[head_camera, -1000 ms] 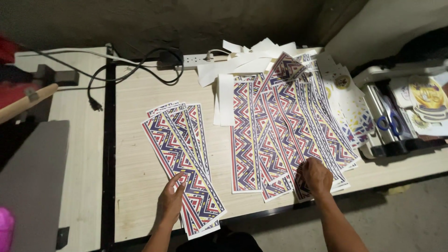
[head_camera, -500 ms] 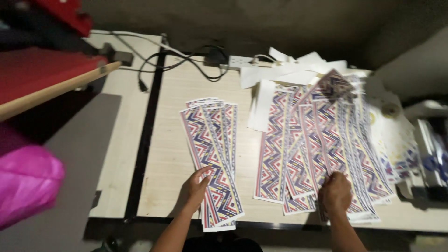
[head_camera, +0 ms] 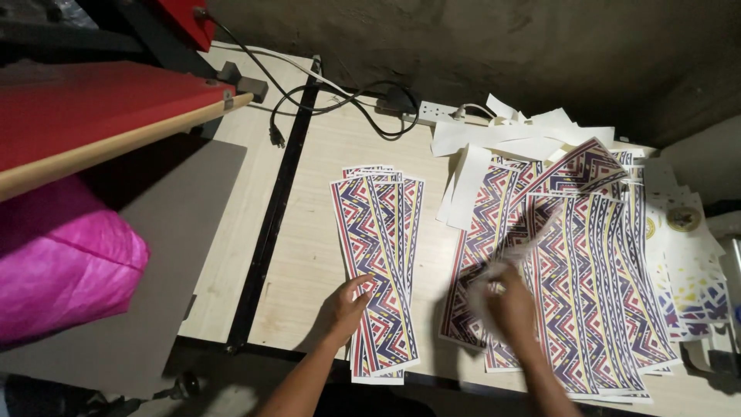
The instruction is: The person uses scissors to cut a large sheet of patterned paper into multiple vertical strips. After cutting, they stack the strips and arrange them on the table.
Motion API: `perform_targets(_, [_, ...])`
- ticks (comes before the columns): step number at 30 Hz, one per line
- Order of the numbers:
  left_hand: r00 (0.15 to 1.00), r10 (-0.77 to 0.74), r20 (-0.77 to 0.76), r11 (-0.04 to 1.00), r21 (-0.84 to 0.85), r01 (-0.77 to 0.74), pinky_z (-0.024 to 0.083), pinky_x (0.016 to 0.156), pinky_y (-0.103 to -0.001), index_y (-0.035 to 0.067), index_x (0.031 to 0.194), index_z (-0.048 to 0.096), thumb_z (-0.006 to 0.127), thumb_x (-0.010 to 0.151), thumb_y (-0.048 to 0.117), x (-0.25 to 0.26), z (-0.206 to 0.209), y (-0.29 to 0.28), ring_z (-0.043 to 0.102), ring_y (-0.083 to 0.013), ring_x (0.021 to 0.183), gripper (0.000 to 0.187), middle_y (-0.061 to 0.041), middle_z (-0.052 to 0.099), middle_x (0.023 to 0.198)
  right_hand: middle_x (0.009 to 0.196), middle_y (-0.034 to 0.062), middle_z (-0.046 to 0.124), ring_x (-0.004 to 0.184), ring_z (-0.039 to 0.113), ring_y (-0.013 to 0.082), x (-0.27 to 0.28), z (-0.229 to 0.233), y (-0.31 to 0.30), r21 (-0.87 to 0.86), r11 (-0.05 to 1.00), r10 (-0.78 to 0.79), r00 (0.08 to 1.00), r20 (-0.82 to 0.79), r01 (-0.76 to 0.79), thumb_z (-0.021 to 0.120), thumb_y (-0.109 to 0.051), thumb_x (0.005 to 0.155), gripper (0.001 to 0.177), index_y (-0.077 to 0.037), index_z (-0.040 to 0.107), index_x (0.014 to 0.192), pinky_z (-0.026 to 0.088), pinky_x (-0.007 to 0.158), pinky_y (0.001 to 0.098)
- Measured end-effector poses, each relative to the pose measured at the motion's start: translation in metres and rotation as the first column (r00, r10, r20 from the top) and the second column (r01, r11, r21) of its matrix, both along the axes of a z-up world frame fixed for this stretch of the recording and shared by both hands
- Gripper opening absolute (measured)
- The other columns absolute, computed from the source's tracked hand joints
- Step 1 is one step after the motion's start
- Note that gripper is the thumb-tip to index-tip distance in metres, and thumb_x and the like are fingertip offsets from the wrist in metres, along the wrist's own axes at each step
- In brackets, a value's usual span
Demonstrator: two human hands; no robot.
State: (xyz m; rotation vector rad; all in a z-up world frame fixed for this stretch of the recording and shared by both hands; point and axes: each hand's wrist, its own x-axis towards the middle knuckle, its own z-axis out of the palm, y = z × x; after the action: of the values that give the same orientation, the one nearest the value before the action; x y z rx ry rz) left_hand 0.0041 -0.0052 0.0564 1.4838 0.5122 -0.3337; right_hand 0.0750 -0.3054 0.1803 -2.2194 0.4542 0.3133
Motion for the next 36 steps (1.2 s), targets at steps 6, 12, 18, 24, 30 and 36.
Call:
perform_targets(6, [0.994, -0.08, 0.071, 0.993, 0.088, 0.073, 0.035, 0.118, -0.042, 0.016, 0.148, 0.05, 0.061, 0.097, 0.017, -0.002, -0.018, 0.003, 0.039, -0.024, 0.147, 0.052, -0.008, 0.045, 0.158, 0.156, 0.0139, 0.046, 0.104, 0.074, 0.0331, -0.016, 0.022, 0.153, -0.279, 0.736, 0.6, 0.785, -0.152, -0.616, 0.064, -0.011, 0.087, 0.028, -0.005, 0.07, 0.114, 0.063, 0.081, 0.0392])
perform_targets(12, [0.987, 0.15, -0.055, 0.983, -0.1, -0.155, 0.028, 0.122, -0.043, 0.013, 0.157, 0.036, 0.046, 0.106, 0.046, -0.007, -0.091, 0.006, 0.033, -0.028, 0.152, 0.061, -0.012, 0.034, 0.165, 0.14, 0.0291, 0.055, 0.122, 0.059, 0.047, -0.031, -0.064, 0.181, -0.42, 0.5, 0.848, 0.526, 0.061, -0.757, 0.065, -0.019, 0.093, 0.035, 0.005, 0.067, 0.119, 0.058, 0.092, 0.0485])
perform_targets(18, [0.961, 0.256, 0.103, 0.958, -0.157, -0.239, 0.038, 0.111, -0.036, 0.004, 0.143, 0.055, 0.053, 0.101, 0.047, -0.011, -0.127, 0.004, 0.052, -0.024, 0.131, 0.06, -0.014, 0.06, 0.14, 0.122, 0.0248, 0.065, 0.109, 0.064, 0.0429, -0.032, -0.064, 0.191, -0.19, 0.699, 0.715, 0.673, 0.19, -0.689, 0.066, -0.024, 0.088, 0.038, 0.001, 0.064, 0.116, 0.056, 0.092, 0.0484])
perform_targets(24, [0.953, 0.231, 0.196, 0.944, -0.283, -0.17, 0.043, 0.105, -0.032, 0.002, 0.144, 0.053, 0.056, 0.102, 0.032, -0.008, -0.101, 0.007, 0.056, -0.0201, 0.123, 0.051, -0.012, 0.062, 0.134, 0.108, 0.0241, 0.065, 0.098, 0.064, 0.0422, -0.026, -0.07, 0.145, -0.065, 0.82, 0.551, 0.755, 0.355, -0.569, 0.069, -0.023, 0.086, 0.035, 0.0, 0.062, 0.112, 0.054, 0.085, 0.048])
perform_targets(30, [0.993, 0.084, 0.078, 0.996, -0.023, -0.082, 0.046, 0.111, -0.038, 0.008, 0.157, 0.027, 0.058, 0.092, 0.003, -0.001, -0.004, 0.008, 0.05, -0.0269, 0.136, 0.072, -0.017, 0.037, 0.153, 0.114, 0.0189, 0.064, 0.098, 0.066, 0.0324, -0.011, -0.066, -0.005, -0.178, 0.982, 0.107, 0.965, 0.238, -0.065, 0.072, -0.02, 0.089, 0.048, 0.0, 0.056, 0.13, 0.056, 0.084, 0.0427])
perform_targets(36, [0.983, -0.029, 0.183, 0.972, 0.235, -0.015, 0.027, 0.121, -0.04, 0.013, 0.162, 0.012, 0.065, 0.092, 0.003, 0.0, 0.002, 0.006, 0.018, -0.0305, 0.153, 0.088, -0.018, 0.009, 0.168, 0.118, 0.0278, 0.061, 0.102, 0.062, 0.0387, -0.036, -0.073, -0.099, -0.646, 0.761, 0.162, 0.949, 0.272, 0.055, 0.088, -0.033, 0.075, 0.074, 0.007, 0.053, 0.127, 0.055, 0.083, 0.047])
